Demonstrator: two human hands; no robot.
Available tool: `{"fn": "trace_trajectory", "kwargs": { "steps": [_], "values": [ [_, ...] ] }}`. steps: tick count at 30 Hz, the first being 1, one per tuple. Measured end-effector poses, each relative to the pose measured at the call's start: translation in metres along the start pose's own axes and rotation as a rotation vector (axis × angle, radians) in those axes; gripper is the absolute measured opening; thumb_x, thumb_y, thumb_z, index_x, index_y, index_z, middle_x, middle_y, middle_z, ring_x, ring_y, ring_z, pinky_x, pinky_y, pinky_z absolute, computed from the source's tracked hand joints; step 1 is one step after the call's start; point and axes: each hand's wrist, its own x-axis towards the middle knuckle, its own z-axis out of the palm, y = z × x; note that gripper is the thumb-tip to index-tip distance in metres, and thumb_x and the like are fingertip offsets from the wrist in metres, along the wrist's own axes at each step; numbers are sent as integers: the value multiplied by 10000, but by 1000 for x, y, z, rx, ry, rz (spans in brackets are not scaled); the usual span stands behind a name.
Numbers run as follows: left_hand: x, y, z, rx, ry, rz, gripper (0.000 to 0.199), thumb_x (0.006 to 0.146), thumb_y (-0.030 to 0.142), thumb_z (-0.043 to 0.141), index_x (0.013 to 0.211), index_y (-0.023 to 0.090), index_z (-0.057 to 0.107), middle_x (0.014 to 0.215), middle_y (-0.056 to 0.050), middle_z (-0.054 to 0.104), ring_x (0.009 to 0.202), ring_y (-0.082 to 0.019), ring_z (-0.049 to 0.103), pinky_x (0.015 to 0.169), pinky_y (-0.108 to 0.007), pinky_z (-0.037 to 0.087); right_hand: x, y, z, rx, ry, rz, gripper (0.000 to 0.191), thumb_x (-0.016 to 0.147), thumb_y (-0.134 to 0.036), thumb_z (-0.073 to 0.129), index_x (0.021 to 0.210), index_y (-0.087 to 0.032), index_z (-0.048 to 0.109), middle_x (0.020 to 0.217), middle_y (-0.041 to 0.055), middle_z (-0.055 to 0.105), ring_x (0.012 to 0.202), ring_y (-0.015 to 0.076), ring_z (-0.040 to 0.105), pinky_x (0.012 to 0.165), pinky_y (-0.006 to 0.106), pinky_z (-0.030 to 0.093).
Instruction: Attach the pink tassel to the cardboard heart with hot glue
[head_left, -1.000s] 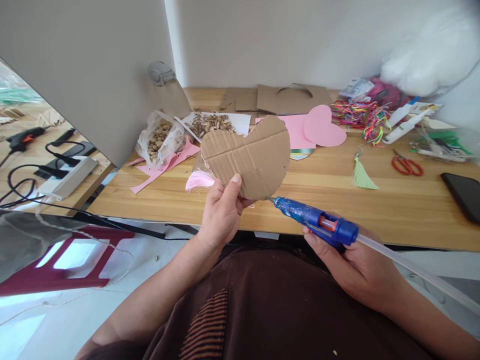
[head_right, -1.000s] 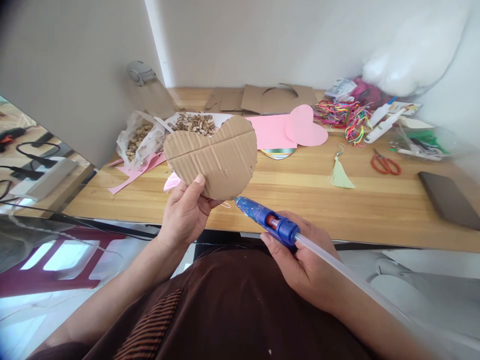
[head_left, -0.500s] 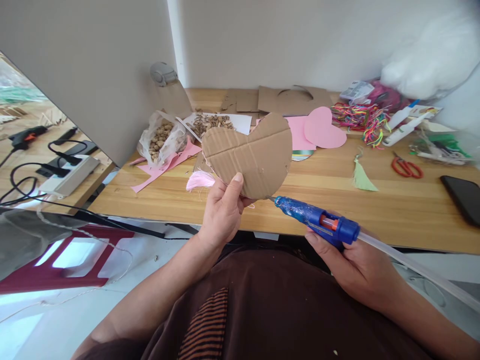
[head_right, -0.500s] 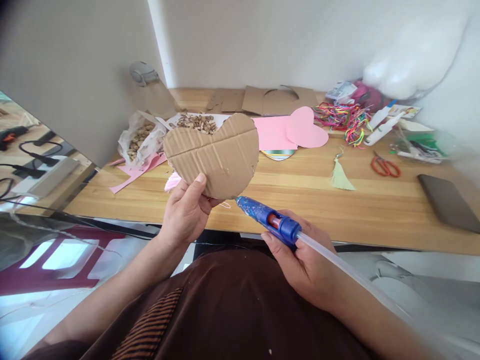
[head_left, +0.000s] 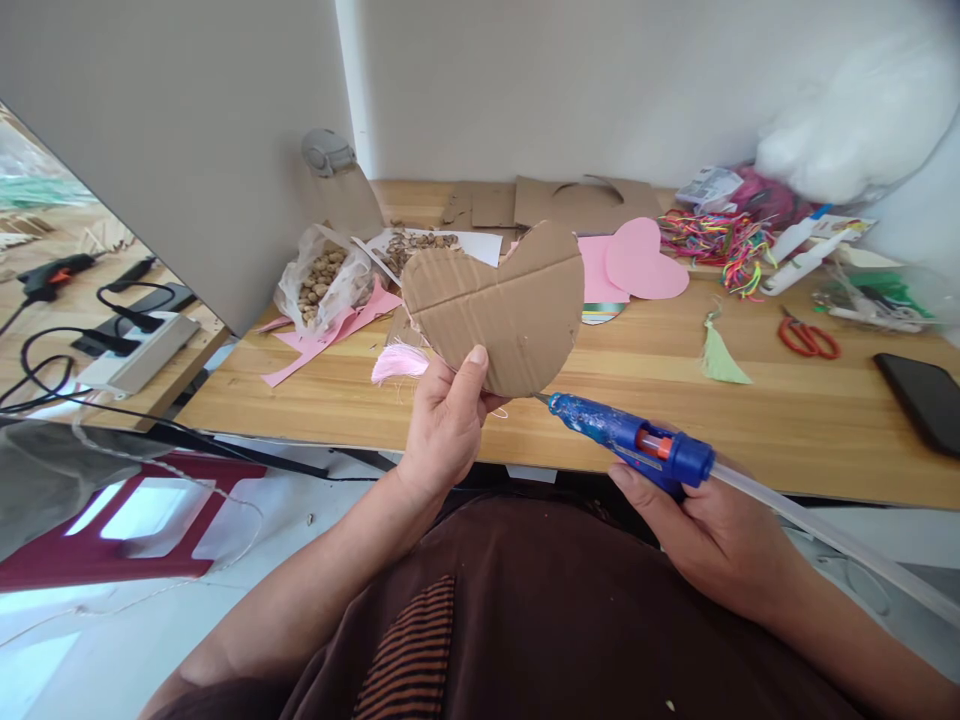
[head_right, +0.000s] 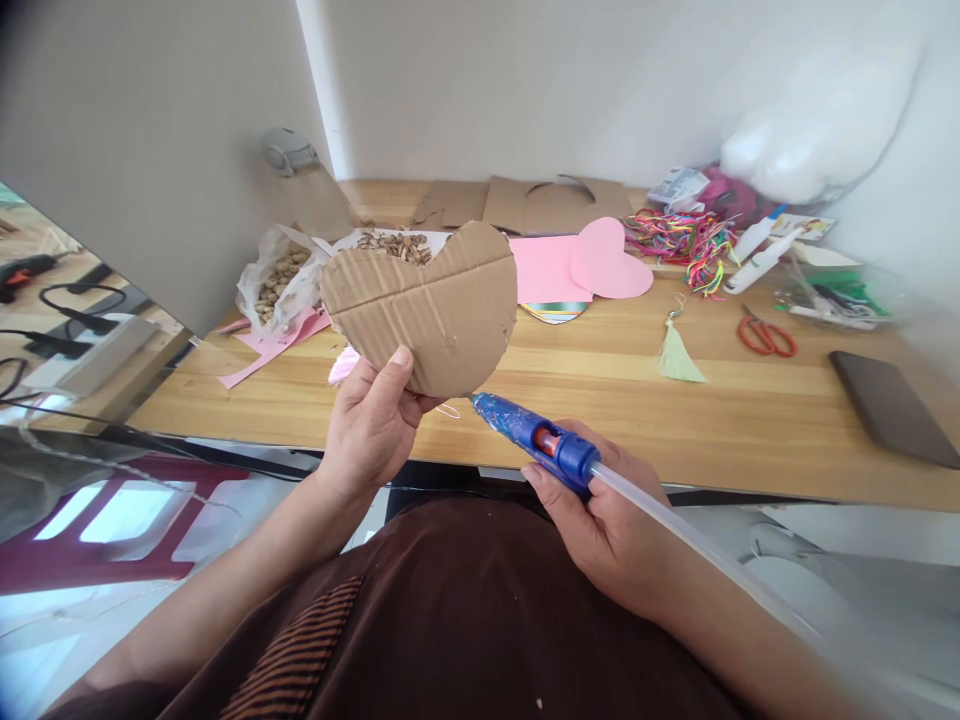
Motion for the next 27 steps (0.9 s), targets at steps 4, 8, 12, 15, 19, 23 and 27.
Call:
{"fn": "trace_trajectory", "kwargs": {
  "steps": [4,8,12,15,19,23,27],
  "values": [
    [0,0,1,13,3,2,393,928,397,690,1288,258,616,1288,-84,719,1286,-308,628,982,-482,611,2,-1,-2,15,-8,17,170,983,-304,566,842,-232,629,664,2,651,598,191,640,580,316,506],
    [1,1,1,18,19,4,418,910,410,708,1290,263,612,1306,-84,708,1261,-307,637,960,-486,621,3,-1,-2,14,-6,19,180,977,-307,563,819,-241,620,642,-2,642,576,193,631,559,320,500],
    [1,1,1,8,28,-5,416,899,408,720,1276,262,620,1354,-83,681,1235,-305,645,941,-486,629,1,2,0,1,-6,24,146,974,-314,571,881,-235,650,734,24,694,663,209,672,614,333,530],
    [1,0,0,-2,25,-5,410,905,392,714,1278,252,620,1349,-87,681,1235,-303,644,931,-484,632,0,3,0,0,10,7,126,972,-305,582,922,-225,665,804,43,720,724,220,699,659,342,543],
    [1,-1,0,5,28,-8,414,906,397,712,1285,258,617,1322,-85,697,1219,-298,657,947,-490,623,1,1,2,11,-3,1,107,971,-274,579,911,-229,656,779,36,711,698,217,699,625,331,533],
    [1,-2,0,11,34,-10,421,907,404,712,1292,265,611,1299,-80,708,1209,-290,661,960,-491,619,1,1,3,17,0,0,90,971,-261,580,912,-235,642,786,36,716,723,224,713,624,325,533],
    [1,-2,-2,7,34,-13,417,913,395,706,1295,257,611,1309,-82,700,1208,-286,659,952,-491,626,-1,3,1,2,-13,-1,71,974,-244,577,920,-237,621,775,27,705,723,218,706,616,313,519]
  ]
}}
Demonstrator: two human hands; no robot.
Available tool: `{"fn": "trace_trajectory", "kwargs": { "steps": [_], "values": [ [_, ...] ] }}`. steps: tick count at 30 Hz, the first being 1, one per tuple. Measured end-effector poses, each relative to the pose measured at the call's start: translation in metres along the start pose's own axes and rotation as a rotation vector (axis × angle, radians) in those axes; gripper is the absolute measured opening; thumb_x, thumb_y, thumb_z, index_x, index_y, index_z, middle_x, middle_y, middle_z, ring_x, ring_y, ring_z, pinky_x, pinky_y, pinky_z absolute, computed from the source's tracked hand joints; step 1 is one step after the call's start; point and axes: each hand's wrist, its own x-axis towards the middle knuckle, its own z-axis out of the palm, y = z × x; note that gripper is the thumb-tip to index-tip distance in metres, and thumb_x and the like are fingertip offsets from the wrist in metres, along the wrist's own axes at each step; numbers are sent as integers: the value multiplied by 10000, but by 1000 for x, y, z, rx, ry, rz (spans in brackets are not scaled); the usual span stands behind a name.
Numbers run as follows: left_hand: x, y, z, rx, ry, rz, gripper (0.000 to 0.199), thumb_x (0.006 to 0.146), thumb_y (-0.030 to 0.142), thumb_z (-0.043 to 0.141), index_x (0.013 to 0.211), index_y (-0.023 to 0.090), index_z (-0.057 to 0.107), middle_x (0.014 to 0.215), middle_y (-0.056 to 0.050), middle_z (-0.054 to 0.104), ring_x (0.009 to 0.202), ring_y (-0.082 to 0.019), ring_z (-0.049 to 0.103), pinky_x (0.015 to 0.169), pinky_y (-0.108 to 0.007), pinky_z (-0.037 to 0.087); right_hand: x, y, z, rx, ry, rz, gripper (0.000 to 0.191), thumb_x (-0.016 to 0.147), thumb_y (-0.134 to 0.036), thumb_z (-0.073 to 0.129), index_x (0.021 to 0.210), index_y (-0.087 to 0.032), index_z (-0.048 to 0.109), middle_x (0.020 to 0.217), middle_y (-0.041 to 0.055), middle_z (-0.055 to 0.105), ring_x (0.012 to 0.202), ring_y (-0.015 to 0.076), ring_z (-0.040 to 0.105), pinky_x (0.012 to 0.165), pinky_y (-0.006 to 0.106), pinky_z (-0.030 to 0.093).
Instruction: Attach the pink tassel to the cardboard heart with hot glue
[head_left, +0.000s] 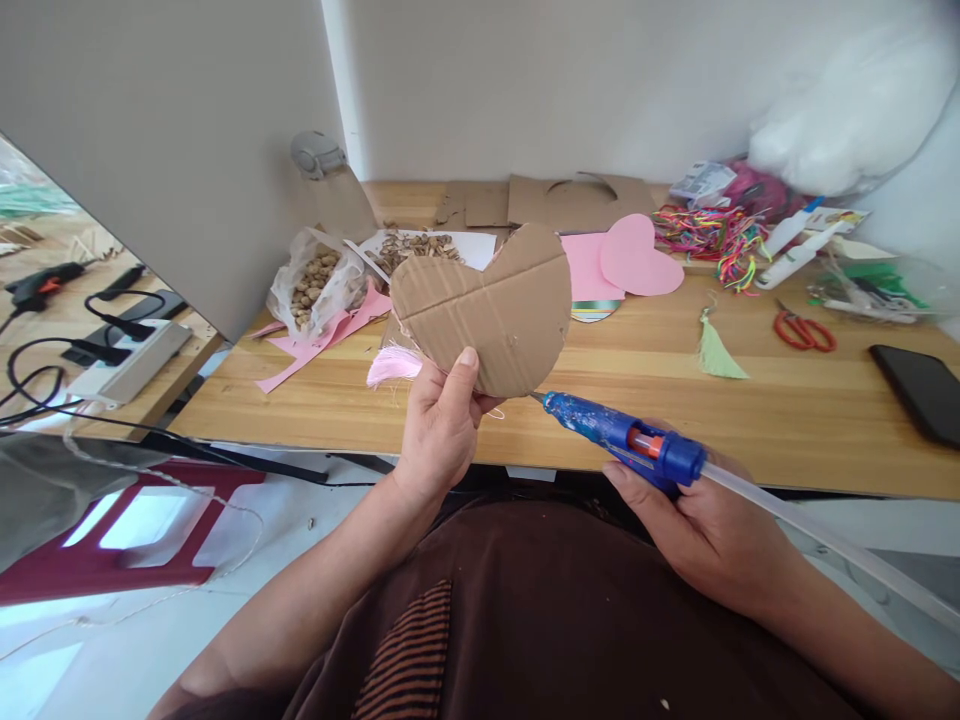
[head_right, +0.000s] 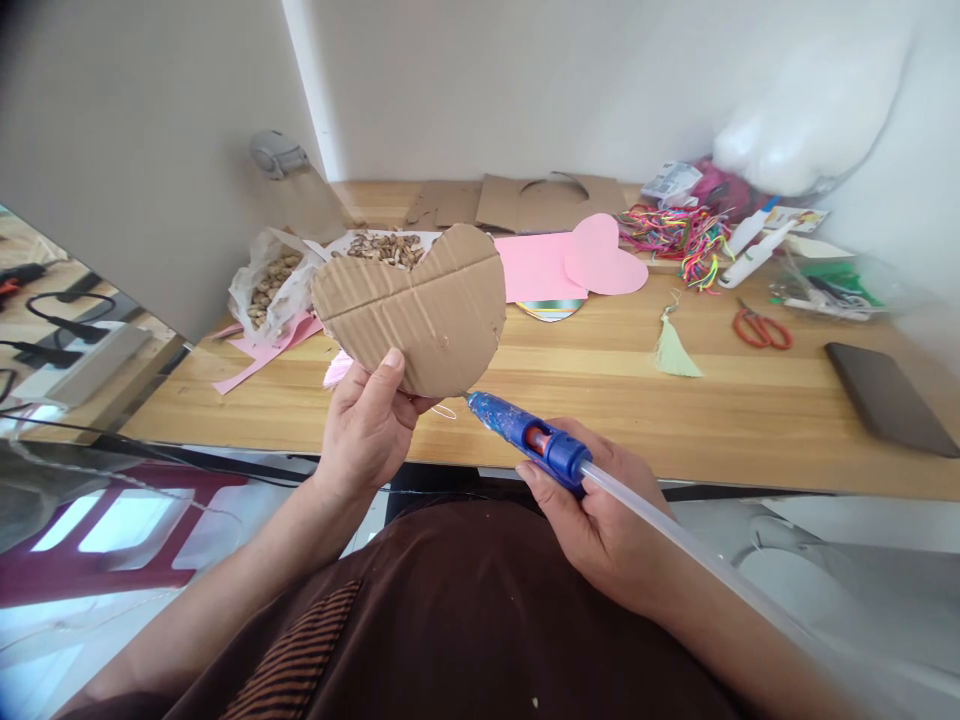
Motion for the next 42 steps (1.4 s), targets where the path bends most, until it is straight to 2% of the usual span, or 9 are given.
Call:
{"fn": "trace_trajectory", "kwargs": {
  "steps": [12,26,42],
  "values": [
    [1,-3,-4,39,-8,9,468,911,425,693,1331,254,578,1321,-92,693,1209,-285,660,902,-466,647,-1,3,3,4,2,-37,65,977,-234,576,918,-239,601,760,17,684,694,207,686,583,302,494],
    [2,-4,-4,26,-2,6,406,923,392,675,1290,236,600,1324,-101,686,1192,-278,661,871,-435,654,-1,2,3,9,1,-31,61,976,-234,573,919,-238,597,769,14,684,684,198,674,588,297,498],
    [1,-3,-4,62,-7,-4,448,913,420,674,1315,245,577,1348,-101,674,1209,-291,653,882,-459,653,-1,3,4,-13,11,-36,49,971,-237,586,932,-235,615,788,17,695,703,201,685,612,305,516]
  ]
}}
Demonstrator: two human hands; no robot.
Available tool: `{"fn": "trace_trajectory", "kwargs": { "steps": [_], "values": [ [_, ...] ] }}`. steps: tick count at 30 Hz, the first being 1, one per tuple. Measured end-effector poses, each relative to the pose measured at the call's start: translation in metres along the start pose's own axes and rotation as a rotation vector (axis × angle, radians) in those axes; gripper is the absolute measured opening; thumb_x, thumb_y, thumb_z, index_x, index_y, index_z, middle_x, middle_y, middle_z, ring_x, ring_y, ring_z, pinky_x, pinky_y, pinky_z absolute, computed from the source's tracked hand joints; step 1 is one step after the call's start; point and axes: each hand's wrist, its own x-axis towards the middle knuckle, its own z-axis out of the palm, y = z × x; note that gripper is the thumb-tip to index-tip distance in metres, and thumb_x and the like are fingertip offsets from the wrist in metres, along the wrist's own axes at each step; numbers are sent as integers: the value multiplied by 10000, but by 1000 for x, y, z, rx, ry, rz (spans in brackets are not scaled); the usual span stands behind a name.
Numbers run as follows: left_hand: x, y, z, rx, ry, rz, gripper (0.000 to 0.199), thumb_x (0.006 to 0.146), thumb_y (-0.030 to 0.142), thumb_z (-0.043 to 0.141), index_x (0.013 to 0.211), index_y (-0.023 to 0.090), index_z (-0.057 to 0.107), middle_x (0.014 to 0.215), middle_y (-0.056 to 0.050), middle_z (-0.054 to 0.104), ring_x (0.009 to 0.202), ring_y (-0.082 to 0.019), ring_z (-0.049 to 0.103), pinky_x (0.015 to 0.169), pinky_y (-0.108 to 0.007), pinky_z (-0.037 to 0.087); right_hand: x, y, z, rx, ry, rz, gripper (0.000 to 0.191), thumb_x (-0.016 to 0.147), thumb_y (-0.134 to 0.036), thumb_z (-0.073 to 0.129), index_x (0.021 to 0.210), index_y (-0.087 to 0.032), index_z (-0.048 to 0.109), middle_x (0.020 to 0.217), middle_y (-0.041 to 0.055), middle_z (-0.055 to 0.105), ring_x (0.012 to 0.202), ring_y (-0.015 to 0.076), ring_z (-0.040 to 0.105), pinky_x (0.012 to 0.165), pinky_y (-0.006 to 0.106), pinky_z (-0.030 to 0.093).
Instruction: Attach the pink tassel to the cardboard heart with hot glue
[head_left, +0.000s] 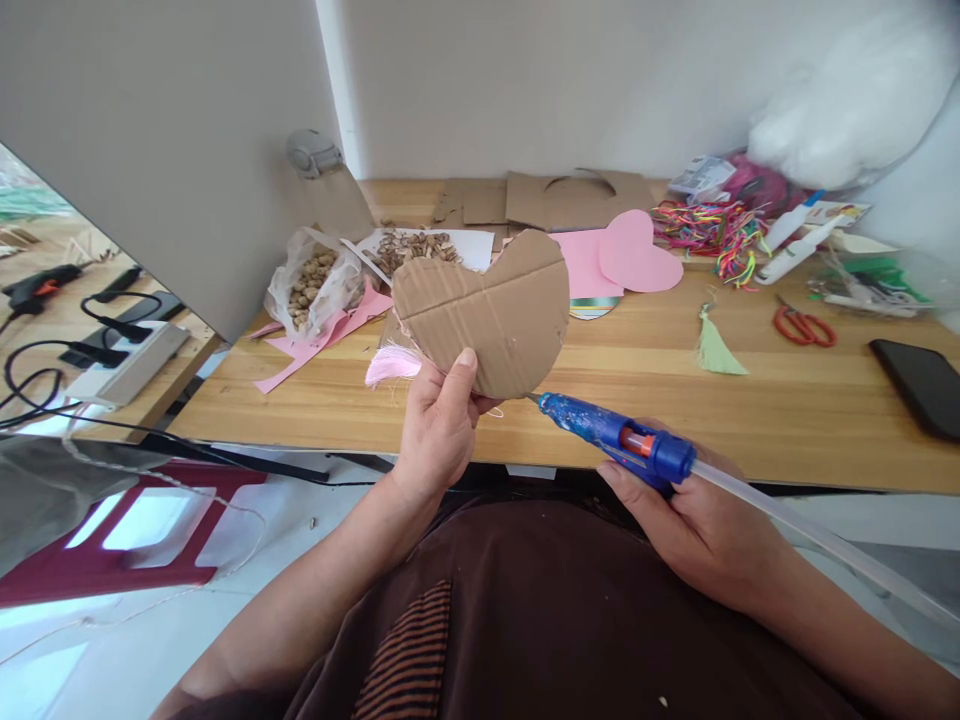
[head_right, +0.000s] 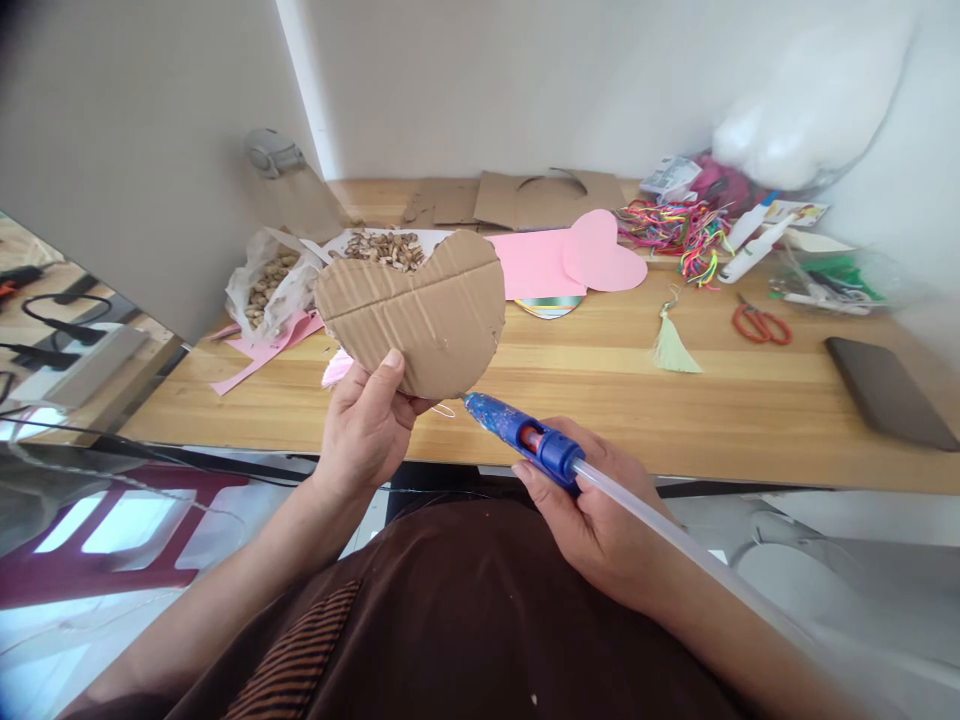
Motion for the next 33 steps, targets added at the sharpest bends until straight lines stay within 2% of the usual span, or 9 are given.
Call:
{"fn": "trace_trajectory", "kwargs": {
  "steps": [4,9,14,19,24,29,33],
  "values": [
    [-1,1,1,4,-9,-22,456,901,428,689,1301,239,577,1323,-98,681,1193,-292,660,883,-470,652,1,0,0,8,35,1,55,967,-231,588,924,-231,623,793,22,695,710,202,684,615,309,513],
    [-2,3,2,-3,-5,-59,439,880,430,716,1245,216,597,1212,-96,721,1157,-291,677,875,-469,652,2,-2,-3,21,43,22,172,976,-269,582,813,-225,614,701,4,638,618,176,624,591,312,492],
    [-2,2,1,-20,24,-93,481,847,444,754,1243,219,600,1138,-84,743,1108,-284,699,851,-452,656,0,1,-6,35,30,79,168,978,-319,591,867,-218,667,785,35,701,708,214,670,659,347,520],
    [-2,1,-2,-30,15,-113,504,840,449,772,1256,226,594,1175,-87,744,1114,-282,701,834,-437,655,0,6,-8,75,16,138,186,988,-359,593,879,-225,661,681,5,657,596,188,627,613,340,499],
    [-2,-1,-7,-43,-25,-130,466,867,437,760,1259,235,608,1187,-80,746,1061,-245,718,837,-401,653,1,10,-9,56,7,149,236,998,-382,587,803,-248,600,647,-10,638,583,186,623,615,344,497],
    [-2,-3,-10,-54,-34,-145,439,868,416,770,1234,221,630,1117,-70,759,1003,-219,727,821,-366,650,4,8,-9,41,-11,122,227,1015,-412,549,902,-245,652,653,9,639,666,226,667,655,369,529],
    [-3,-3,-10,-32,-34,-149,393,865,432,771,1170,217,648,1090,-66,766,1025,-239,729,834,-392,649,7,7,-9,36,-3,123,249,1016,-425,539,931,-229,668,628,12,626,630,220,649,617,361,523]
  ]
}}
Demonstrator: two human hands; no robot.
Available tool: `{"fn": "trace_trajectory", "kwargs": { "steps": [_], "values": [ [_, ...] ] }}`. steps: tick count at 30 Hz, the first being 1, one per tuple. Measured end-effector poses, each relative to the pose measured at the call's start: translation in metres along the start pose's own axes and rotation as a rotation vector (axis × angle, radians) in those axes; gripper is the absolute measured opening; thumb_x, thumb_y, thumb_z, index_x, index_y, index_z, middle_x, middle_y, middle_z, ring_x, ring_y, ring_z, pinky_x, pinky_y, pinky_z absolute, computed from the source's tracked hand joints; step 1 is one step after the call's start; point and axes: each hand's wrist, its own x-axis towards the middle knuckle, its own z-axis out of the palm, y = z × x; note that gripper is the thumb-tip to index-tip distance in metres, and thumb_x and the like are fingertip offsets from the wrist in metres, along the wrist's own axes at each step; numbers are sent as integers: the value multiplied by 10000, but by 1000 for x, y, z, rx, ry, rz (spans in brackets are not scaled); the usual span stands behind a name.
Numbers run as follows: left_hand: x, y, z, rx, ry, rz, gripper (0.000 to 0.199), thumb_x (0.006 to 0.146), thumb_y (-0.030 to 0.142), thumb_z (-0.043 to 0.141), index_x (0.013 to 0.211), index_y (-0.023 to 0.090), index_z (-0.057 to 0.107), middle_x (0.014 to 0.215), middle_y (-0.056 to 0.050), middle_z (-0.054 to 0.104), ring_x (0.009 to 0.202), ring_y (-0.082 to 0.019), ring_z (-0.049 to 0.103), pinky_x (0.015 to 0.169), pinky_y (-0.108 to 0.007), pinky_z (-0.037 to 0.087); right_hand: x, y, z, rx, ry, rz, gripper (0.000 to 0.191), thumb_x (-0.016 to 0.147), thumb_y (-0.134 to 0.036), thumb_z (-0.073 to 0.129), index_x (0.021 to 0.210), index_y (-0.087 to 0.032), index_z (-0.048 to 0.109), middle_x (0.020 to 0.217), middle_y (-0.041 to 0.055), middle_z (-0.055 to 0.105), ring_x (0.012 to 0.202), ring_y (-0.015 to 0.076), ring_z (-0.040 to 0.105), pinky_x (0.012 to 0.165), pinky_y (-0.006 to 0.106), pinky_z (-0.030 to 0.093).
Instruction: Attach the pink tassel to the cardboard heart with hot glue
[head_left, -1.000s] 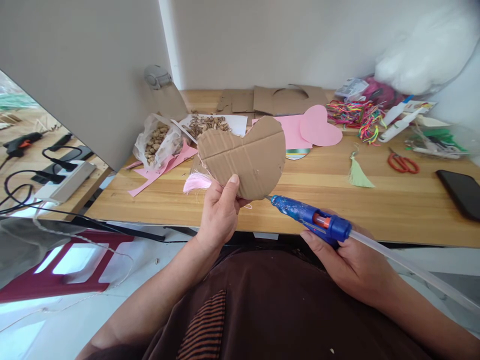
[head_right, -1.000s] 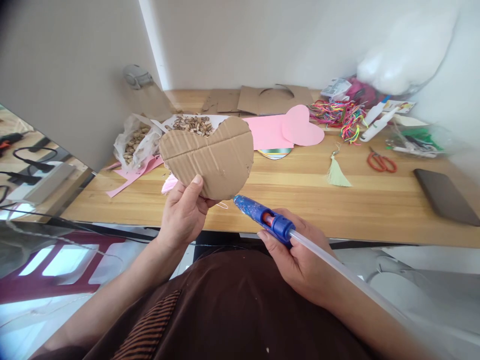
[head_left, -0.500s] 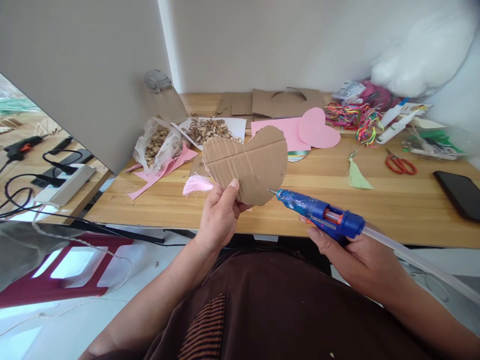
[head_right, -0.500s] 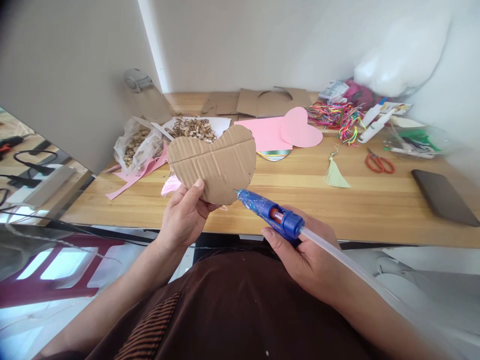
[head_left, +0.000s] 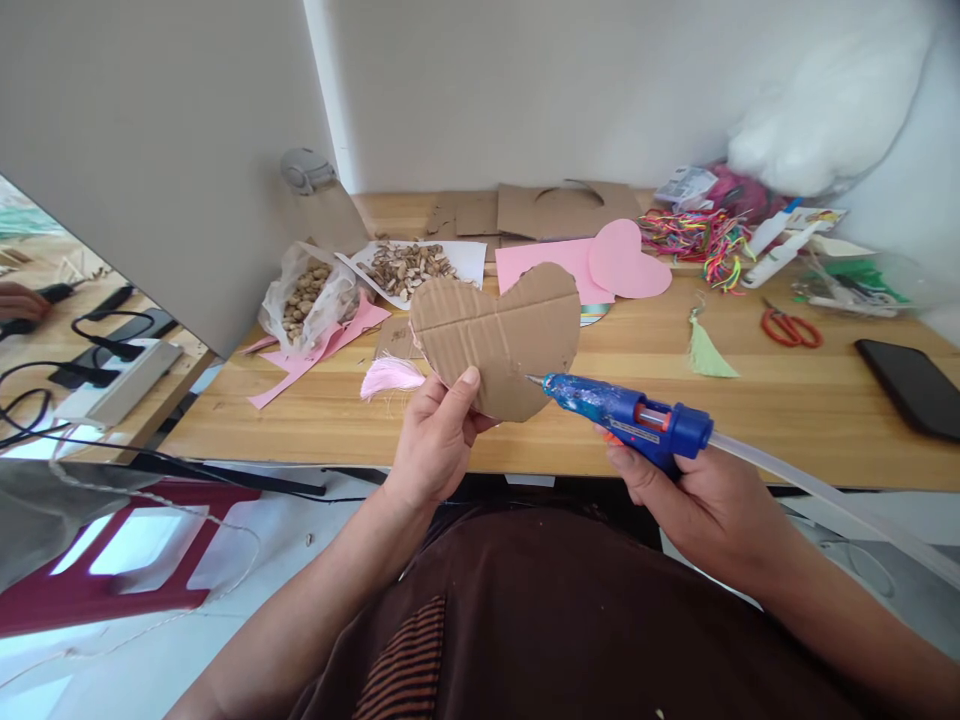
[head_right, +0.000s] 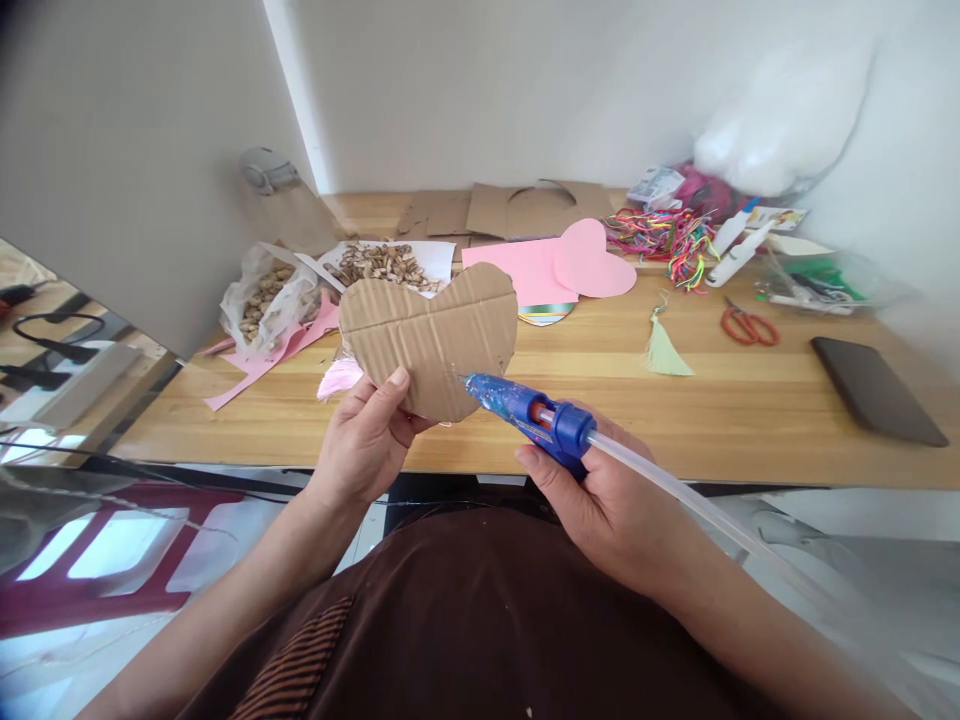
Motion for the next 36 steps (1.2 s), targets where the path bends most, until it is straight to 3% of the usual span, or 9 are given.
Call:
{"fn": "trace_trajectory", "kwargs": {
  "steps": [4,11,15,19,26,36],
  "values": [
    [-1,0,2,16,-23,6,305,877,442,758,1047,204,667,1096,-60,763,1012,-232,730,843,-402,650,3,-3,0,5,-3,6,257,1015,-434,536,929,-232,670,611,5,619,601,209,635,596,350,517],
    [-2,2,4,37,-28,6,349,877,468,749,1083,203,656,1127,-78,762,1026,-249,733,842,-414,650,8,-7,1,-5,3,-28,279,1022,-415,521,849,-238,647,580,-6,589,554,188,589,590,344,516],
    [-2,3,5,36,-25,12,340,877,464,752,1067,200,653,1108,-72,765,998,-241,742,826,-405,653,7,-7,1,-19,16,-28,246,1015,-407,530,973,-218,681,787,52,713,776,247,703,708,379,566],
    [-2,3,6,29,-27,19,326,880,452,751,1067,203,653,1100,-68,771,974,-239,751,806,-397,656,5,-6,3,-34,31,-30,272,1008,-418,544,1088,-203,690,1010,97,762,926,286,724,796,423,577],
    [-3,4,6,41,-33,18,356,881,458,745,1125,218,644,1114,-60,772,999,-248,748,819,-414,656,7,-5,4,-55,60,-72,232,1004,-382,556,1080,-210,691,1011,97,763,917,282,735,754,399,576],
    [-2,3,6,32,-30,23,313,889,446,737,1060,198,651,1033,-65,779,920,-231,753,803,-406,659,7,-5,7,-58,68,-85,208,1005,-361,556,1049,-198,677,977,100,742,895,271,728,723,387,559]
  ]
}}
